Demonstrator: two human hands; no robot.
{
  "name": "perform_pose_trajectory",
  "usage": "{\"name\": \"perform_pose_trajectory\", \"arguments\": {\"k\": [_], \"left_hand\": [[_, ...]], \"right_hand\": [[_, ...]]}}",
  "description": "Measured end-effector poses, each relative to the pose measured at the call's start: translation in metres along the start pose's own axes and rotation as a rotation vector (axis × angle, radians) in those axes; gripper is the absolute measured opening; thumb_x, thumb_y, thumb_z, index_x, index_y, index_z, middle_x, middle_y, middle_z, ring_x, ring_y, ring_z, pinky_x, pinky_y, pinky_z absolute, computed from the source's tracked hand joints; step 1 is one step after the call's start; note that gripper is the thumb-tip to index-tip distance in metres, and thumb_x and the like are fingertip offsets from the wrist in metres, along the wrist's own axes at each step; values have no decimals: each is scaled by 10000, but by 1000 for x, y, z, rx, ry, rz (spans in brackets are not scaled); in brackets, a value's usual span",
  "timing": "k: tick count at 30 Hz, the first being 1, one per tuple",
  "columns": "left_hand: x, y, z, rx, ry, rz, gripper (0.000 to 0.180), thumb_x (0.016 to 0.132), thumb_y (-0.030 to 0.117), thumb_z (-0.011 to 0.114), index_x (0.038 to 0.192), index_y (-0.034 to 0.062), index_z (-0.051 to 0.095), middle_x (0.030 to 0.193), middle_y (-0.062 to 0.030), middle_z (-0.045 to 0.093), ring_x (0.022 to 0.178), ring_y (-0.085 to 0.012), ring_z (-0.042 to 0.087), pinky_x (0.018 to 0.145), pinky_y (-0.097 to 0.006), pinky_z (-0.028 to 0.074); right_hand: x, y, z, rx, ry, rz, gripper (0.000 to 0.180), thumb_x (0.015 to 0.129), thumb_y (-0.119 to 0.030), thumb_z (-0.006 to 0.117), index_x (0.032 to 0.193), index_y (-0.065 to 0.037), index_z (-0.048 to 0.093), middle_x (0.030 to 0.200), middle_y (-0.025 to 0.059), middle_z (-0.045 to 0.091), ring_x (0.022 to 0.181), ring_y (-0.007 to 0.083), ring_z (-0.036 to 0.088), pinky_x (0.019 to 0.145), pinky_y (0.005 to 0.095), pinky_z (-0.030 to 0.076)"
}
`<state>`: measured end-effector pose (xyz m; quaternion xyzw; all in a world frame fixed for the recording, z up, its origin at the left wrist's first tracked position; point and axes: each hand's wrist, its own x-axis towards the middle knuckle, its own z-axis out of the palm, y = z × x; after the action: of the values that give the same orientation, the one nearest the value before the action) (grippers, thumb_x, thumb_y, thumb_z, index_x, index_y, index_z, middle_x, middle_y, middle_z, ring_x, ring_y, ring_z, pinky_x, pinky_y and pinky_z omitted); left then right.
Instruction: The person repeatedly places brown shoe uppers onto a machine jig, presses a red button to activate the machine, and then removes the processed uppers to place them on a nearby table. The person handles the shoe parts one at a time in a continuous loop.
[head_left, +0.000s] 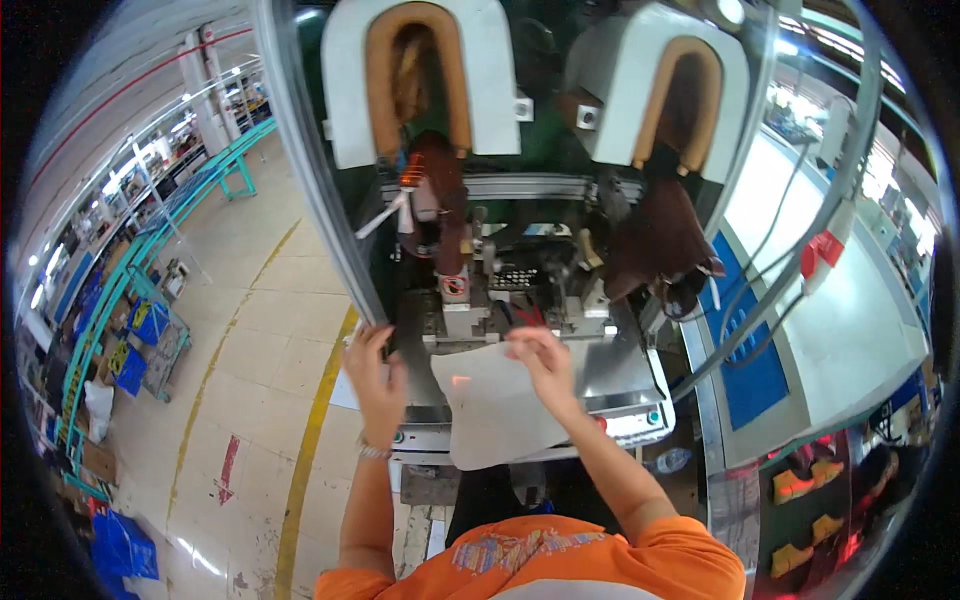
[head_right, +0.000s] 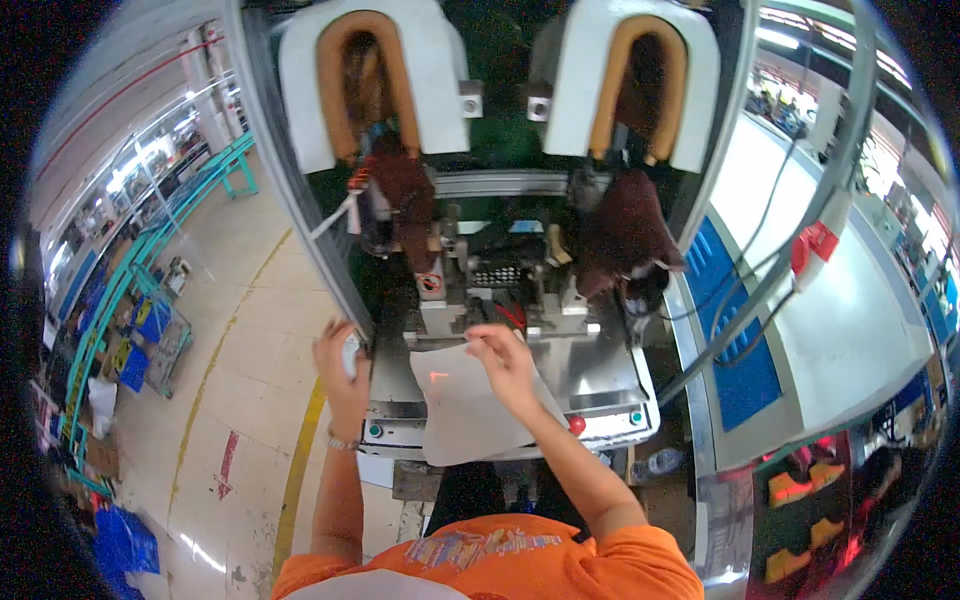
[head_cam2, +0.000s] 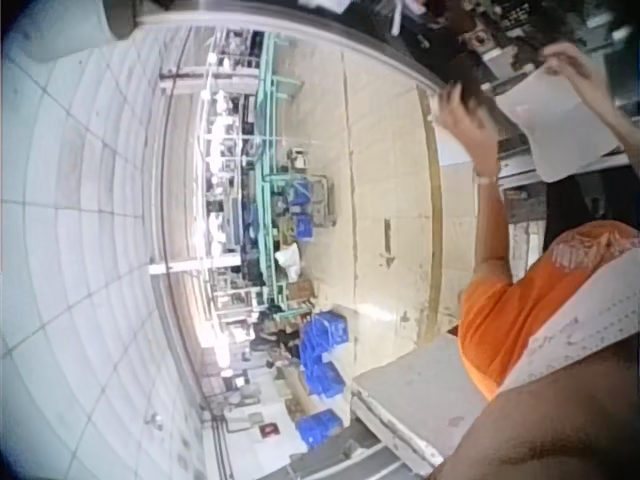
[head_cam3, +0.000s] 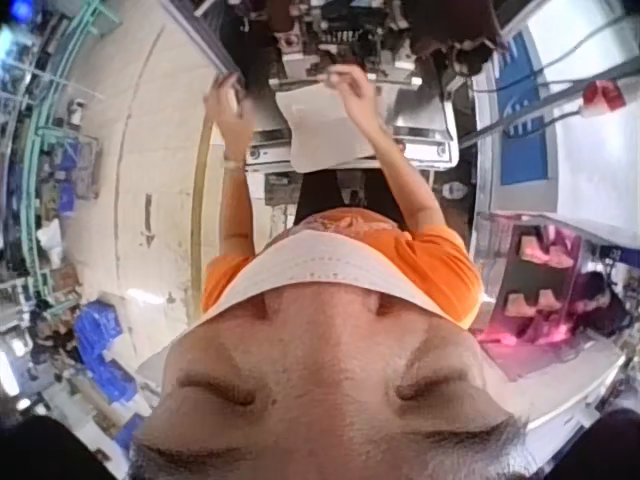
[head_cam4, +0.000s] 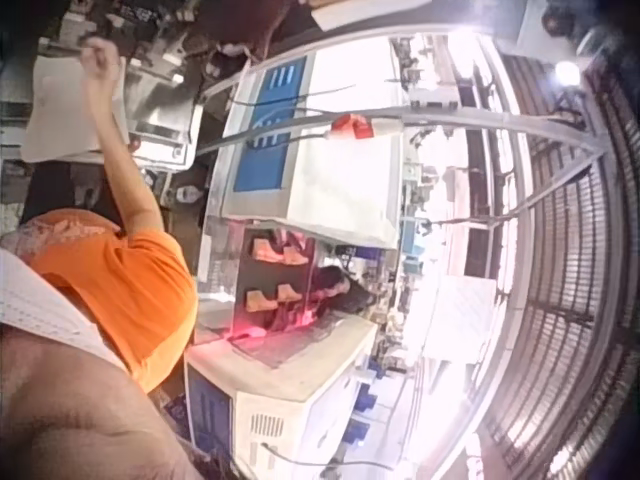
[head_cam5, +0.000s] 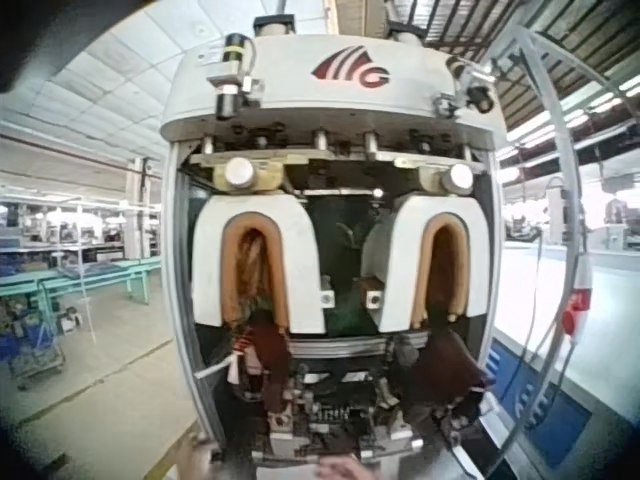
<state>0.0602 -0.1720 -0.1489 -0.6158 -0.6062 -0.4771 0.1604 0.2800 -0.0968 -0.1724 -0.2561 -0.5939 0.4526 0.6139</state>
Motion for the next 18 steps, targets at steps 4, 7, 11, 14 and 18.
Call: {"name": "perform_pose_trajectory", "arguments": {"k": [4,7,11,14,18], "left_hand": [[-194,-191,10,16,-170,-638,631,719,159,656,1227,-59,353,1198,-252,426,1158,-353,379,978,-397,304],[-216,-169,33,-443,-342,-1152,791,634,98,689,1277,-41,249,1178,-207,429,1057,-281,454,831,-330,414],[-204,-148,34,-419,-244,-1178,762,596,20,670,1250,-29,280,1059,-155,474,850,-224,526,587,-257,459],[-199,-155,35,-242,-228,-1007,780,552,-41,668,1240,-25,300,1091,-182,466,954,-262,505,732,-304,459],[-132,-50,52,15,-135,-420,686,648,-31,603,1271,1,316,1229,-199,419,1168,-339,373,954,-394,339]], "right_hand": [[-14,-112,-82,-558,214,-609,117,747,-9,595,860,3,568,793,70,581,686,130,556,613,230,427],[11,-161,-134,-685,424,-579,169,715,-11,617,875,6,567,862,90,551,644,125,492,606,226,397],[41,-197,-139,-923,153,-604,310,681,8,631,986,-12,578,955,98,506,662,140,480,598,229,392],[68,-199,-133,-1009,113,-726,276,663,27,592,933,-28,602,902,84,541,669,169,501,627,256,381],[70,-194,-145,-1263,93,-945,267,625,31,569,870,-59,627,826,51,568,683,181,521,657,282,359]]}}
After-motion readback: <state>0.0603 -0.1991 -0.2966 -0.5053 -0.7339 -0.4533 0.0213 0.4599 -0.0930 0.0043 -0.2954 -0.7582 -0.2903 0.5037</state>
